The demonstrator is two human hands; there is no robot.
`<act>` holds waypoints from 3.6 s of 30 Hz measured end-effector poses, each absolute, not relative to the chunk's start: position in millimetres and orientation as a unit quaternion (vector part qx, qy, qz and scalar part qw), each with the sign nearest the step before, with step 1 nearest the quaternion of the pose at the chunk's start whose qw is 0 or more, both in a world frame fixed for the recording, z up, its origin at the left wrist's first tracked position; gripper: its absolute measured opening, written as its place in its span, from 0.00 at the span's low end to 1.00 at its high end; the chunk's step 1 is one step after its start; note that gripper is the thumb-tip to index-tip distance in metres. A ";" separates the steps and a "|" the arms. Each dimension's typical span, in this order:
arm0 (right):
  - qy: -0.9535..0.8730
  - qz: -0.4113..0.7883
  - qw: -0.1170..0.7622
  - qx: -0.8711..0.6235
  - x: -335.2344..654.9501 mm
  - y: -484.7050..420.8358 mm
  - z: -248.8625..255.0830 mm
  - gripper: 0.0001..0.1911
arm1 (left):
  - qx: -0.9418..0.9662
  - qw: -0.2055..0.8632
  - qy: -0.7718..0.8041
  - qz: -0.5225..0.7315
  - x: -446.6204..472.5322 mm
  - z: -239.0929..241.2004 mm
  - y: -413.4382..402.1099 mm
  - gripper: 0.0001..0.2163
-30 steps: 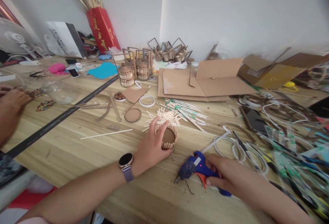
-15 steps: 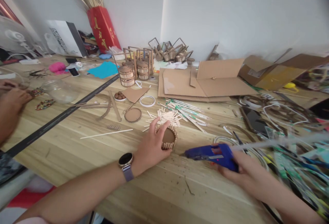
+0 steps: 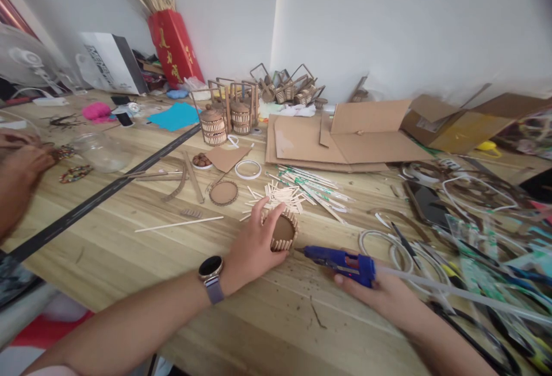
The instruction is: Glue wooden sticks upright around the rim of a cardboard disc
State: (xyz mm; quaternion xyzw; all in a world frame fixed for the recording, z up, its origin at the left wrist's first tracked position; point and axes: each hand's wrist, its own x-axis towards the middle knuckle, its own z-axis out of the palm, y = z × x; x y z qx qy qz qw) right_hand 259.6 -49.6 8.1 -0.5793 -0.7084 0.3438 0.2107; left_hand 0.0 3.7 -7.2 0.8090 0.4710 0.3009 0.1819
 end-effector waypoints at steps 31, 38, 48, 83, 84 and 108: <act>-0.744 0.283 0.216 -0.566 244.4 -51.4 2.8 0.22 | 0.813 0.178 0.466 0.300 0.6 -5.8 3.5 0.44; -0.735 0.277 0.201 -0.585 245.8 -51.7 -0.2 0.23 | 0.812 0.181 0.467 0.300 0.8 -4.8 2.9 0.43; -0.726 0.283 0.186 -0.598 246.6 -50.5 -4.4 0.26 | 0.812 0.179 0.468 0.301 1.2 -5.2 4.3 0.43; -0.756 0.061 0.023 -0.651 246.2 -27.0 41.9 0.19 | 0.811 0.189 0.471 0.291 1.0 -6.3 5.1 0.43; -0.782 0.051 0.040 -0.620 243.7 -20.2 40.1 0.18 | 0.811 0.190 0.471 0.291 1.2 -6.3 5.2 0.43; -0.848 0.054 0.109 -0.516 230.7 30.8 32.9 0.10 | 0.816 0.197 0.455 0.298 -1.0 -3.7 5.0 0.44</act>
